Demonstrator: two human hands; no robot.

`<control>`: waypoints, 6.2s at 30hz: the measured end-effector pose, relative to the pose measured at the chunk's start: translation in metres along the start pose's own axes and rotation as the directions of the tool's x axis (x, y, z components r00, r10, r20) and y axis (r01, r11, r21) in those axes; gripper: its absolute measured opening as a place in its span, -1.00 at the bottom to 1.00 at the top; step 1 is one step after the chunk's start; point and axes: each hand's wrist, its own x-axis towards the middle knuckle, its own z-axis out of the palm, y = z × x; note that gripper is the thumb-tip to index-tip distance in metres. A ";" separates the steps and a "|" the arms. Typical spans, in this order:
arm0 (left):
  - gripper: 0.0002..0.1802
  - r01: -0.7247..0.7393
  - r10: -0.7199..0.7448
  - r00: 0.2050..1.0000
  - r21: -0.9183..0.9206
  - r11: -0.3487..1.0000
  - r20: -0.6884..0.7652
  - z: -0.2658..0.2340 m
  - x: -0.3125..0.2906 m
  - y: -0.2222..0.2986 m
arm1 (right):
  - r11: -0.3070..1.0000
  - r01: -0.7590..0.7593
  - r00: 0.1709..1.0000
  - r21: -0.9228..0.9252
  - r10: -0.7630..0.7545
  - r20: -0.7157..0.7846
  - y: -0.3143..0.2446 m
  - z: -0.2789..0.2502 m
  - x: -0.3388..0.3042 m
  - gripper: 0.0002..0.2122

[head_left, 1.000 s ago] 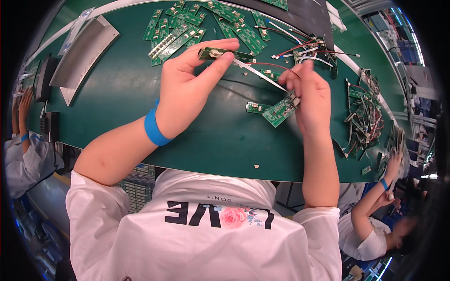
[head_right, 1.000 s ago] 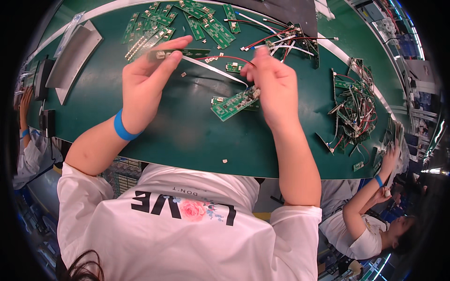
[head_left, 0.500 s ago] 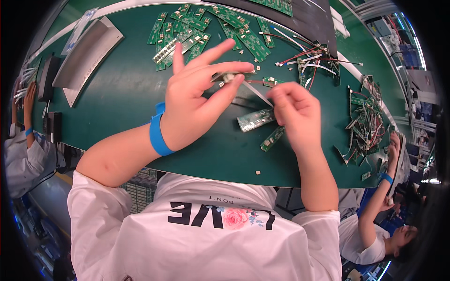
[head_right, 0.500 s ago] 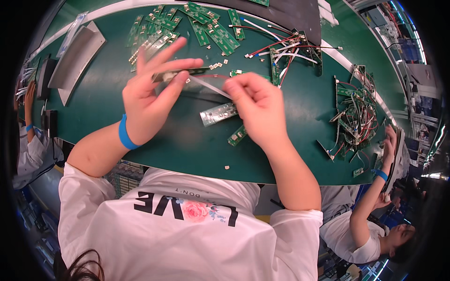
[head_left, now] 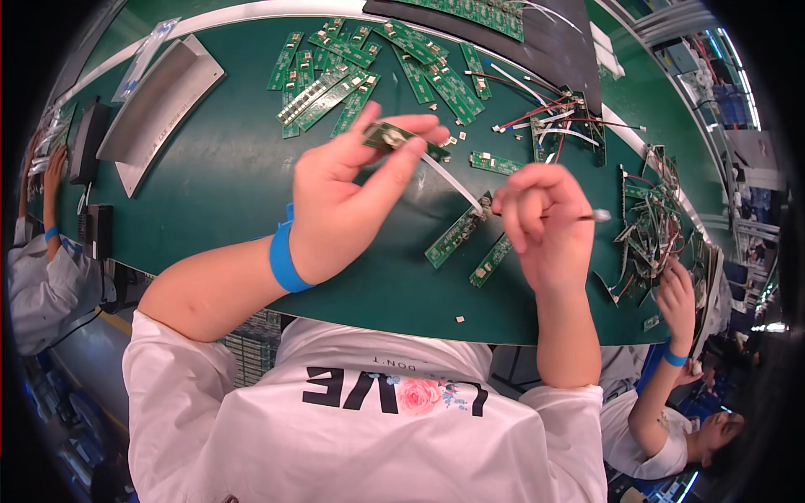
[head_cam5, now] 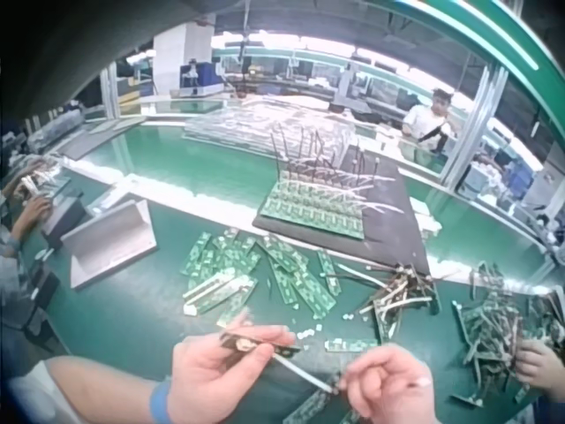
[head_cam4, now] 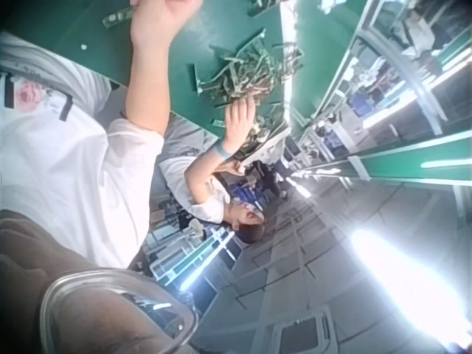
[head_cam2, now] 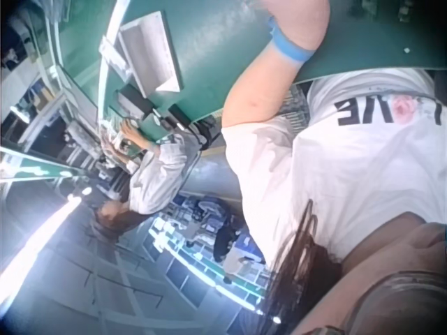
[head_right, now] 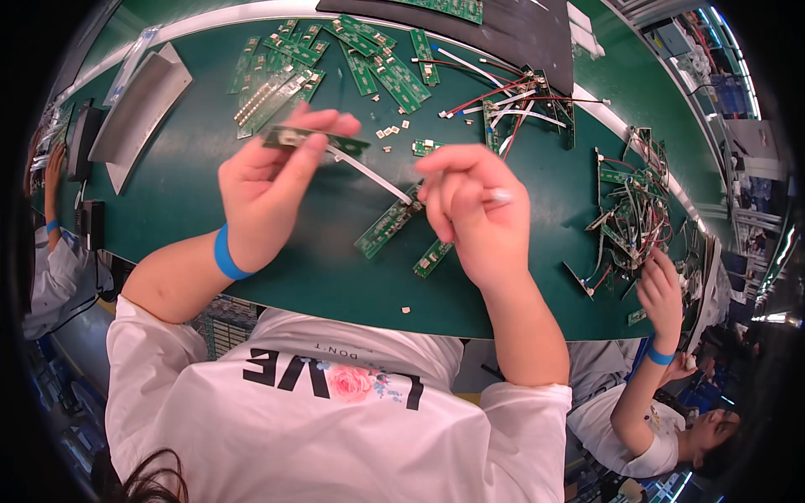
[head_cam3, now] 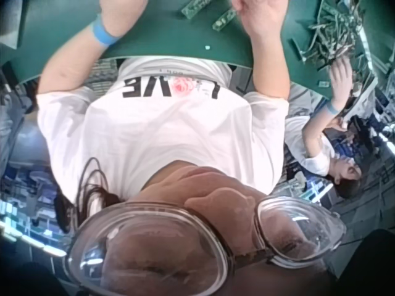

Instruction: The person assembles electronic components onto printed circuit boards and attaches wiring harnesses by hand.

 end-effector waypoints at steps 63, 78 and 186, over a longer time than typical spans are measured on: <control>-0.35 -0.568 0.100 0.599 0.333 0.752 0.795 0.041 -0.020 0.058 | 0.928 0.008 0.616 -0.372 -0.298 -0.729 -0.110 -0.086 -0.047 -0.84; -0.43 -0.630 0.071 0.674 0.522 0.576 0.735 0.026 0.005 -0.035 | 0.136 -0.388 0.638 -0.911 -0.674 -0.373 -0.095 -0.088 -0.080 -0.64; -0.74 -0.047 -0.104 0.740 0.206 0.977 0.665 -0.025 0.038 -0.003 | 0.672 -0.106 0.994 -0.733 0.065 -0.084 -0.002 -0.020 0.024 -0.84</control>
